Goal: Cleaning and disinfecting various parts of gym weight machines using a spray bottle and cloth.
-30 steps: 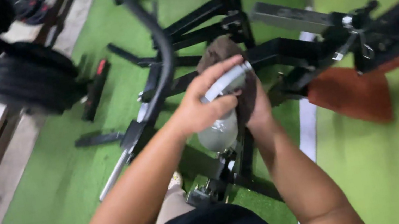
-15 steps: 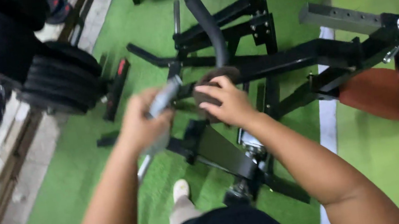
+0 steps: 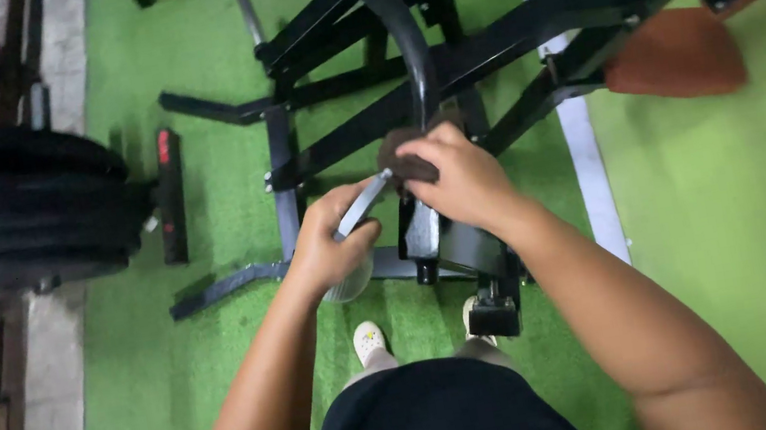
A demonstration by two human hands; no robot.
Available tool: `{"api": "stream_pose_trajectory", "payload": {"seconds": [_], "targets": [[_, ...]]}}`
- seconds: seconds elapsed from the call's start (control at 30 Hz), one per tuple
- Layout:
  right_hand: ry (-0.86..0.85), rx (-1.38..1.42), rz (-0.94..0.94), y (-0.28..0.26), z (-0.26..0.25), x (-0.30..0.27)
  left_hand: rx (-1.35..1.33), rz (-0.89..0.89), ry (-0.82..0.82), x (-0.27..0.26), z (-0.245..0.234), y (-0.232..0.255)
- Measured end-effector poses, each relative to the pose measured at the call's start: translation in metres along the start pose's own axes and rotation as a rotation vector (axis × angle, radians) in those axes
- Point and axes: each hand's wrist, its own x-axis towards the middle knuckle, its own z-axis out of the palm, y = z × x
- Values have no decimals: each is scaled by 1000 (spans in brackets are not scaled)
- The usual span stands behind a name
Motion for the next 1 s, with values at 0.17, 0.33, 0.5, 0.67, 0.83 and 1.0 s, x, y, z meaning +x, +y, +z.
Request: {"api": "stream_pose_trajectory", "payload": {"seconds": [0.17, 0.33, 0.5, 0.67, 0.83, 1.0], "targets": [[35, -68, 46, 7, 8, 18, -32, 55, -43, -11, -17, -9], [120, -268, 144, 3, 27, 58, -72, 29, -48, -23, -17, -15], [242, -272, 65, 8, 32, 50, -115, 84, -64, -27, -9, -21], [-53, -294, 93, -15, 9, 13, -84, 78, -59, -30, -12, -20], [-245, -308, 183, -52, -35, 2, -112, 72, -27, -32, -24, -24], [-111, -427, 87, -88, -1, -24, -70, 30, 24, -26, -25, -25]]}}
